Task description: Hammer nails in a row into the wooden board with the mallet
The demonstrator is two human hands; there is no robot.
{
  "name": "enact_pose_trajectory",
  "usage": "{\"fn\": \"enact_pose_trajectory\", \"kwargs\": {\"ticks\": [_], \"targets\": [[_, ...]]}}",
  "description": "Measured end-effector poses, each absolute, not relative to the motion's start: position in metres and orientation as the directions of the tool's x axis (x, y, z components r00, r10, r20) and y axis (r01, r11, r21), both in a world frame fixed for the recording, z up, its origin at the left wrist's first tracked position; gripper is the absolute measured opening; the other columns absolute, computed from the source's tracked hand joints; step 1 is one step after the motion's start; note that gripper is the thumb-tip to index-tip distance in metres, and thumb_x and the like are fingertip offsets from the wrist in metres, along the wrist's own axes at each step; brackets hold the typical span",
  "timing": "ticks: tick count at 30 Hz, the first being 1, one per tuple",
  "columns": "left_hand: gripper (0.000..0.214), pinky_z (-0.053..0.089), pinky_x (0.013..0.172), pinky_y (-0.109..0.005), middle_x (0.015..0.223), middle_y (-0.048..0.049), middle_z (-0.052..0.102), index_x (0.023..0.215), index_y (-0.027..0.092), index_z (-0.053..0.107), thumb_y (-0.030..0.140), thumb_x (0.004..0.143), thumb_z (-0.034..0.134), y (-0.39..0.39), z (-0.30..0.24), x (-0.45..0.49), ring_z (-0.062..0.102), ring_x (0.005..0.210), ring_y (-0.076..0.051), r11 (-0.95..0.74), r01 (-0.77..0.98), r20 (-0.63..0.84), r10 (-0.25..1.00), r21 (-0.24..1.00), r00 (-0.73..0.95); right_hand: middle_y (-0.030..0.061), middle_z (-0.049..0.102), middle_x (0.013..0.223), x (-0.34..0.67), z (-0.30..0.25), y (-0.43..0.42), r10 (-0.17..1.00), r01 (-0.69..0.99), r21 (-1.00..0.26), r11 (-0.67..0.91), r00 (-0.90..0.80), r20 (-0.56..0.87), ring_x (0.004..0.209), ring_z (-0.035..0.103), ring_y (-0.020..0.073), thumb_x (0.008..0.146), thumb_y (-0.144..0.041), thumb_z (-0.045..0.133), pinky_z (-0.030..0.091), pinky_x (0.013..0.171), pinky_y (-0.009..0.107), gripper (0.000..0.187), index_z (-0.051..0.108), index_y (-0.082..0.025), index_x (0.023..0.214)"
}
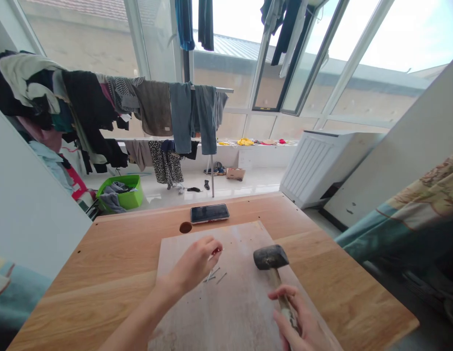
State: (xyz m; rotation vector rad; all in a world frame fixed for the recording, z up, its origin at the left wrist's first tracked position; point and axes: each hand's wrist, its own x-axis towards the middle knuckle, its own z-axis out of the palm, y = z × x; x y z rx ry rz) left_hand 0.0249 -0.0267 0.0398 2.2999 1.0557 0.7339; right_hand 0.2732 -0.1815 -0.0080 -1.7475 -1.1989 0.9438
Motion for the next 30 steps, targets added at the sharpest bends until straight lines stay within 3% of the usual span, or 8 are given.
{"fn": "enact_pose_trajectory", "kwargs": {"ticks": [1, 3, 5, 7, 11, 15, 20, 30], "targets": [[0.016, 0.048, 0.076, -0.028, 0.091, -0.0044, 0.067, 0.089, 0.019, 0.068, 0.016, 0.094, 0.053, -0.017, 0.039, 0.036, 0.064, 0.082, -0.018, -0.591, 0.502, 0.271, 0.775, 0.632, 0.571, -0.0061, 0.065, 0.057, 0.281, -0.006, -0.180, 0.946, 0.460, -0.859, -0.224, 0.313, -0.079, 0.043, 0.064, 0.0182, 0.089, -0.051, 0.058, 0.051, 0.046, 0.026, 0.030, 0.058, -0.030, 0.110], [0.017, 0.048, 0.075, -0.027, 0.090, -0.0050, 0.067, 0.088, 0.018, 0.071, 0.015, 0.092, 0.056, 0.002, 0.035, 0.058, 0.064, 0.080, -0.018, -0.603, 0.468, 0.279, 0.757, 0.646, 0.591, 0.0017, 0.080, 0.086, 0.294, -0.004, -0.176, 0.927, 0.600, -0.773, -0.206, 0.374, 0.043, 0.074, 0.078, 0.0232, 0.090, -0.048, 0.055, 0.060, 0.068, 0.030, 0.037, 0.058, -0.030, 0.123], [0.017, 0.049, 0.073, -0.026, 0.090, -0.0056, 0.068, 0.087, 0.017, 0.074, 0.013, 0.090, 0.058, 0.017, 0.030, 0.077, 0.065, 0.079, -0.018, -0.598, 0.439, 0.267, 0.747, 0.670, 0.609, 0.0077, 0.077, 0.123, 0.305, -0.007, -0.172, 0.917, 0.658, -0.725, -0.204, 0.387, 0.093, 0.111, 0.074, 0.0262, 0.091, -0.048, 0.053, 0.060, 0.088, 0.034, 0.050, 0.052, -0.030, 0.137], [0.018, 0.049, 0.073, -0.026, 0.089, -0.0061, 0.069, 0.086, 0.017, 0.076, 0.012, 0.088, 0.059, 0.027, 0.025, 0.094, 0.066, 0.077, -0.017, -0.596, 0.418, 0.250, 0.732, 0.685, 0.634, 0.0090, 0.071, 0.136, 0.312, -0.011, -0.169, 0.927, 0.681, -0.698, -0.222, 0.369, 0.065, 0.126, 0.067, 0.0263, 0.093, -0.049, 0.051, 0.057, 0.099, 0.036, 0.057, 0.047, -0.029, 0.146], [0.019, 0.050, 0.076, -0.026, 0.089, -0.0065, 0.072, 0.086, 0.017, 0.079, 0.009, 0.087, 0.061, 0.038, 0.013, 0.119, 0.068, 0.079, -0.017, -0.577, 0.364, 0.261, 0.729, 0.731, 0.633, 0.0067, 0.070, 0.139, 0.314, -0.016, -0.169, 0.932, 0.658, -0.714, -0.241, 0.363, 0.019, 0.123, 0.069, 0.0259, 0.094, -0.047, 0.051, 0.057, 0.100, 0.037, 0.056, 0.048, -0.031, 0.148], [0.011, 0.052, 0.074, -0.027, 0.081, -0.0035, 0.073, 0.091, 0.016, 0.076, 0.012, 0.082, 0.071, 0.041, 0.002, 0.124, 0.067, 0.074, -0.017, -0.479, 0.311, 0.266, 0.802, 0.821, 0.535, 0.0062, 0.079, 0.120, 0.305, -0.009, -0.170, 0.899, 0.586, -0.776, -0.235, 0.435, 0.056, 0.102, 0.077, 0.0271, 0.091, -0.046, 0.055, 0.063, 0.081, 0.033, 0.055, 0.056, -0.030, 0.144], [0.014, 0.054, 0.073, -0.026, 0.083, -0.0030, 0.075, 0.094, 0.015, 0.074, 0.013, 0.080, 0.072, 0.038, -0.005, 0.108, 0.068, 0.075, -0.016, -0.416, 0.233, 0.234, 0.801, 0.879, 0.550, 0.0069, 0.080, 0.116, 0.296, 0.000, -0.170, 0.878, 0.542, -0.809, -0.228, 0.473, 0.069, 0.076, 0.079, 0.0241, 0.089, -0.047, 0.056, 0.063, 0.059, 0.029, 0.055, 0.059, -0.029, 0.141], [0.006, 0.057, 0.077, -0.027, 0.084, -0.0034, 0.079, 0.086, 0.017, 0.074, 0.020, 0.081, 0.074, 0.043, 0.003, 0.129, 0.073, 0.078, -0.017, -0.335, 0.158, 0.242, 0.873, 0.929, 0.423, 0.0089, 0.079, 0.115, 0.298, -0.001, -0.170, 0.875, 0.534, -0.807, -0.252, 0.482, 0.045, 0.094, 0.078, 0.0278, 0.089, -0.048, 0.056, 0.063, 0.073, 0.032, 0.058, 0.059, -0.025, 0.141]]}}
